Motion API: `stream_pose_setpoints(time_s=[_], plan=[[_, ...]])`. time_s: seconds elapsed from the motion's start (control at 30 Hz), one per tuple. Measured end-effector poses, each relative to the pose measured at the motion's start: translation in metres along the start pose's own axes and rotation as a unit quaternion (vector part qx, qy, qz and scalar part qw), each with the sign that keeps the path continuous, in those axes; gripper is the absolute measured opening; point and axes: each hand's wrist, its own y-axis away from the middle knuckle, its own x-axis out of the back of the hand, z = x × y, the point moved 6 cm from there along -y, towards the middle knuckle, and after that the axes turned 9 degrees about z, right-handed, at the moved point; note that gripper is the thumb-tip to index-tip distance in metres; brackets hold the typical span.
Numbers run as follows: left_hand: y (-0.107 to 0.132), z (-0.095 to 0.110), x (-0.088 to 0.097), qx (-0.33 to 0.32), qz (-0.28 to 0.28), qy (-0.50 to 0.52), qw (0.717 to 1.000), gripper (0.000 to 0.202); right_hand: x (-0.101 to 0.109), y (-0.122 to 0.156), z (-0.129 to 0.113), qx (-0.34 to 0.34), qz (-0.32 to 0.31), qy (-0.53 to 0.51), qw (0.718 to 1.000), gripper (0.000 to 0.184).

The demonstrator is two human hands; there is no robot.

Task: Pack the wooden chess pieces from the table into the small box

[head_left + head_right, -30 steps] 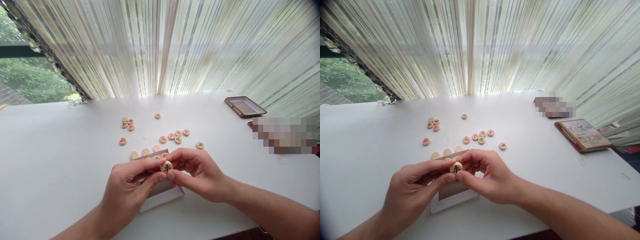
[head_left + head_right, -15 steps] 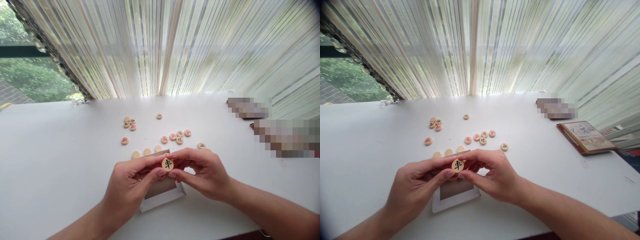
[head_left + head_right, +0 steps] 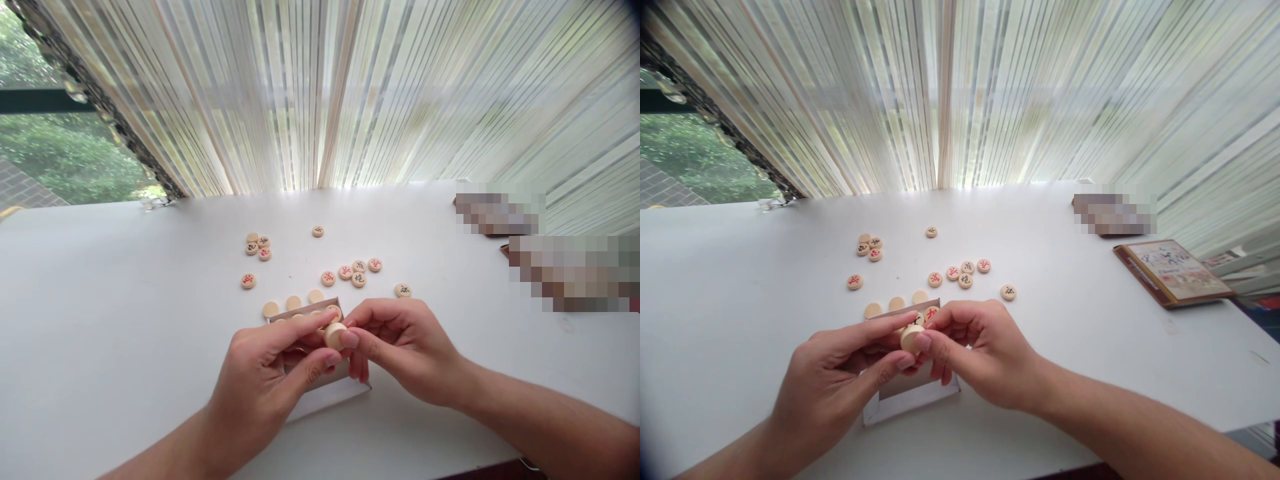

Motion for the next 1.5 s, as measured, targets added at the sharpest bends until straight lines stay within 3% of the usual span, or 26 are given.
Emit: stream_pose_setpoints(time_s=[0.13,0.23,0.47,0.63,1.0,1.17,1.37,1.5], plan=[[0.000,0.002,-0.005,0.017,-0.018,0.044,0.999,0.048,-0.003,0.001,0.006,-0.085,-0.008,-0.045,0.995,0.025],[-0.001,0.005,-0.007,-0.005,-0.030,0.040,0.999,0.048,-0.003,0.003,0.010,-0.114,-0.006,-0.056,0.992,0.029],[0.001,0.013,-0.008,-0.113,-0.053,-0.075,0.989,0.044,-0.005,0.006,0.011,-0.124,-0.008,-0.044,0.991,0.035],[-0.001,0.016,-0.009,-0.097,-0.073,-0.053,0.991,0.042,-0.006,0.004,0.009,-0.129,-0.029,-0.049,0.990,0.036],[-0.001,0.013,-0.001,-0.105,-0.020,-0.072,0.992,0.035,-0.011,0.005,0.014,-0.156,-0.096,-0.137,0.973,0.033],[0.003,0.016,0.001,-0.155,-0.016,-0.141,0.978,0.030,-0.012,0.007,0.017,-0.187,-0.079,-0.126,0.971,0.039],[0.012,0.022,-0.005,-0.237,-0.054,-0.205,0.948,0.033,-0.012,0.009,0.020,-0.212,-0.045,-0.076,0.973,0.046],[0.014,0.023,-0.008,-0.243,-0.073,-0.216,0.943,0.034,-0.011,0.008,0.018,-0.202,-0.040,-0.071,0.976,0.048]])
